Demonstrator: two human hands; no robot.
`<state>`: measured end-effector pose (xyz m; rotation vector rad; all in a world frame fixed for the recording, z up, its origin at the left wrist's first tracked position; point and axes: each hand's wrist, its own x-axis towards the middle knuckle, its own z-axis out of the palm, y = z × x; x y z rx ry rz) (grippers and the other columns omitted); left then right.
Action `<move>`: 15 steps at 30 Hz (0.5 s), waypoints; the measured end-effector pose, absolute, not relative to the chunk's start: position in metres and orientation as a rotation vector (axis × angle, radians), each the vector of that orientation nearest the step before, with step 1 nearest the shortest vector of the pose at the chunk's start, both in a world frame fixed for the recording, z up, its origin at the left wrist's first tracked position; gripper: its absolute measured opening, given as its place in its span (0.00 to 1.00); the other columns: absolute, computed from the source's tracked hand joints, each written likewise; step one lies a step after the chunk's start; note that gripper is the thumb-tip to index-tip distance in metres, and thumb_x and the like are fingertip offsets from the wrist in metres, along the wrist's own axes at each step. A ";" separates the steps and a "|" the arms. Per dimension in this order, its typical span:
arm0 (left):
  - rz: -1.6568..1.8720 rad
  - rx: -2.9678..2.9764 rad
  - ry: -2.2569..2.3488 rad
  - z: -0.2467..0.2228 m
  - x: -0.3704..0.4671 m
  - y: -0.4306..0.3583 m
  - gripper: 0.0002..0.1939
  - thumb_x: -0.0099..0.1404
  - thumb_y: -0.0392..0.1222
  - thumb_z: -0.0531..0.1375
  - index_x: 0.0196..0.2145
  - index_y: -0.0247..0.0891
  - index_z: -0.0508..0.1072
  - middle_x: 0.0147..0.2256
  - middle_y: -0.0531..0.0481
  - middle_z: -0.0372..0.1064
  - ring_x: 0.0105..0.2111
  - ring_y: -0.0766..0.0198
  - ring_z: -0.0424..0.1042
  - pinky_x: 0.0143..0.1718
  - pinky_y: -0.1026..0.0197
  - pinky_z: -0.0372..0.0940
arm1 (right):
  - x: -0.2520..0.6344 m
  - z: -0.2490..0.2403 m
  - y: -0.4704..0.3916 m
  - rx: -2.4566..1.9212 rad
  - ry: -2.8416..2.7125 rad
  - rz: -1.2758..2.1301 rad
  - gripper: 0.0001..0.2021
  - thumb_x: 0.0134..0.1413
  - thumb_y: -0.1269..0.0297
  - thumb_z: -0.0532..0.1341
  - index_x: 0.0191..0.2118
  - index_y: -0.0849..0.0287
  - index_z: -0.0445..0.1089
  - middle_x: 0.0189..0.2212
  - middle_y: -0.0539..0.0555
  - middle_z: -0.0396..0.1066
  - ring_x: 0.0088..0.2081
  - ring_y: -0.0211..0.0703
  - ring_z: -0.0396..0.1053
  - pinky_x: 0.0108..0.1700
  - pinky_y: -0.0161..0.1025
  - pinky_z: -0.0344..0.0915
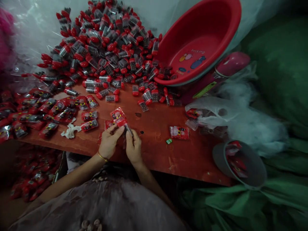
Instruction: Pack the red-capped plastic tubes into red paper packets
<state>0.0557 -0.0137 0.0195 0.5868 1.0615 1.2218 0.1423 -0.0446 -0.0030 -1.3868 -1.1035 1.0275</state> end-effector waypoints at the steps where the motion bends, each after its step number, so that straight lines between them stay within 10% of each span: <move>1: 1.215 0.579 1.062 0.021 0.054 -0.012 0.17 0.43 0.52 0.68 0.23 0.36 0.72 0.19 0.57 0.66 0.21 0.72 0.62 0.25 0.68 0.59 | 0.143 -0.002 -0.044 -1.366 -1.115 1.056 0.14 0.60 0.53 0.49 0.32 0.57 0.63 0.17 0.44 0.59 0.17 0.32 0.57 0.19 0.31 0.55; 5: 1.225 0.485 1.079 0.026 0.047 0.000 0.23 0.42 0.56 0.68 0.13 0.36 0.62 0.12 0.61 0.52 0.14 0.76 0.50 0.18 0.68 0.49 | 0.145 0.002 -0.046 -1.328 -1.181 1.104 0.14 0.60 0.52 0.49 0.34 0.58 0.63 0.13 0.42 0.56 0.16 0.32 0.58 0.21 0.31 0.58; 15: 1.098 0.621 1.048 0.022 0.038 0.002 0.17 0.38 0.45 0.71 0.26 0.34 0.75 0.26 0.52 0.73 0.26 0.69 0.68 0.32 0.66 0.63 | 0.158 -0.002 -0.040 -1.260 -1.183 1.243 0.15 0.57 0.50 0.52 0.33 0.57 0.62 0.15 0.41 0.55 0.14 0.29 0.53 0.20 0.31 0.60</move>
